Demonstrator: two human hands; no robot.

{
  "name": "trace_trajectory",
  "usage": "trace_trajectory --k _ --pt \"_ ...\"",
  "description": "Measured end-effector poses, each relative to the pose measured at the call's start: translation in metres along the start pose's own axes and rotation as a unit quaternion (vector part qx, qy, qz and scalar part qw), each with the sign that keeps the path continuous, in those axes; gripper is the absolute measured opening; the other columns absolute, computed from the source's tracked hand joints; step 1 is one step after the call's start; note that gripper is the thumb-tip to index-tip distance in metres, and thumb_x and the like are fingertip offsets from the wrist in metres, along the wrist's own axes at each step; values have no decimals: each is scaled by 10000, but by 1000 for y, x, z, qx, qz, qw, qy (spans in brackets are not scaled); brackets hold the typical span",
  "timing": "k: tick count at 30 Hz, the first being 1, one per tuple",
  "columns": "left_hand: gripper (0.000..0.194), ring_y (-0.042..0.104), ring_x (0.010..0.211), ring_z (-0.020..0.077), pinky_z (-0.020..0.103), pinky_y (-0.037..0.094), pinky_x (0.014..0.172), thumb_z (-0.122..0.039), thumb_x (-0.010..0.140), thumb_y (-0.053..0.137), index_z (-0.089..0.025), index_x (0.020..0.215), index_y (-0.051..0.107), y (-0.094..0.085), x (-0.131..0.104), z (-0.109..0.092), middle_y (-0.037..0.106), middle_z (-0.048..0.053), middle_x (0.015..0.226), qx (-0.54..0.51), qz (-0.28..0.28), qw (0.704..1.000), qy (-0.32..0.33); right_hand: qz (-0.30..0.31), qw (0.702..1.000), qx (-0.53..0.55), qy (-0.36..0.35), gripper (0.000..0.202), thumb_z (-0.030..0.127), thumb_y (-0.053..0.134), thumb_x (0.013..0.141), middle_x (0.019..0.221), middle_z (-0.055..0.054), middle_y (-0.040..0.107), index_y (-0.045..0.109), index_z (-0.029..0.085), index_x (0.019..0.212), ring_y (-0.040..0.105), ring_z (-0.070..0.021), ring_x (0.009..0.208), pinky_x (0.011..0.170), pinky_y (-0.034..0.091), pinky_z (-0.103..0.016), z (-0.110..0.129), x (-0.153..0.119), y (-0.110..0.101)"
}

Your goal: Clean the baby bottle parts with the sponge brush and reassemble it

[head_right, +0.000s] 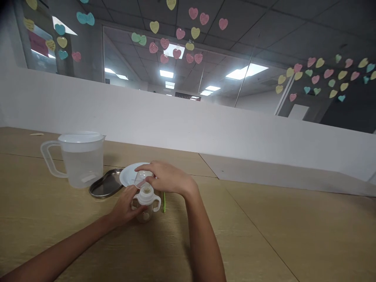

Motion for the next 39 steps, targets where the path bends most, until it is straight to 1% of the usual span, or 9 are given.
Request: trace_trajectory --k 4,8,10,14,17,22,27,33,39 --pt "609 537 1013 279 427 409 869 -513 746 568 -198 1251 441 -1 1 2 599 106 1099 2 -13 1000 -11 32 999 -15 27 431 85 465 802 1173 -65 590 552 189 1211 549 -196 1027 839 425 -290 -10 7 10" --pt "521 554 956 276 407 428 824 -530 734 569 -179 1118 539 -2 1 1 621 106 1020 11 -19 1000 -15 104 994 -4 15 427 98 549 725 1049 -38 644 605 200 1135 586 -174 910 707 433 -227 -15 14 21" --pt "495 555 942 274 402 433 809 -524 734 571 -171 1082 555 -3 1 -1 623 109 1006 12 -19 1000 -8 125 992 -9 18 416 132 615 687 976 -26 653 619 205 1096 588 -166 850 658 422 -213 -18 17 26" --pt "498 552 948 265 393 432 808 -490 749 570 -170 1129 535 -4 1 -3 622 107 1029 10 -22 1000 10 121 991 -30 48 413 201 690 650 843 -6 630 602 211 1054 575 -155 743 568 381 -202 -26 24 32" --pt "485 552 928 251 377 435 796 -474 757 574 -174 1135 533 -4 2 -3 626 93 1013 10 -24 1000 17 122 990 -37 62 396 204 695 651 778 9 598 577 220 1029 556 -141 682 517 341 -192 -27 25 36" --pt "465 547 921 242 372 431 796 -460 773 572 -169 1133 524 -3 2 -5 620 94 1022 5 -18 999 28 128 988 -55 69 378 182 703 653 720 30 561 553 226 996 530 -124 639 495 308 -182 -23 26 37" --pt "450 552 919 246 376 436 788 -474 770 567 -177 1107 536 -2 1 -4 620 92 1014 2 -25 999 26 128 986 -63 83 371 166 714 645 731 31 557 555 231 974 532 -119 638 487 294 -179 -23 26 38" --pt "447 558 935 252 382 436 802 -477 769 562 -184 1105 533 -2 0 -2 618 94 1048 6 -35 999 29 97 987 -102 71 378 127 744 627 762 18 579 563 222 945 538 -137 711 496 274 -186 -17 24 39" --pt "437 541 945 251 390 425 814 -474 780 554 -177 1099 521 1 -1 -1 611 95 1049 6 -19 1000 24 94 985 -123 71 354 116 727 631 790 8 601 566 213 931 538 -150 751 487 257 -199 -12 23 41"
Point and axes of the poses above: each hand's wrist, its own x-axis towards the middle knuckle, its own y-axis out of the palm, z = x × y, the point moved 5 cm from there along x, towards the middle knuckle
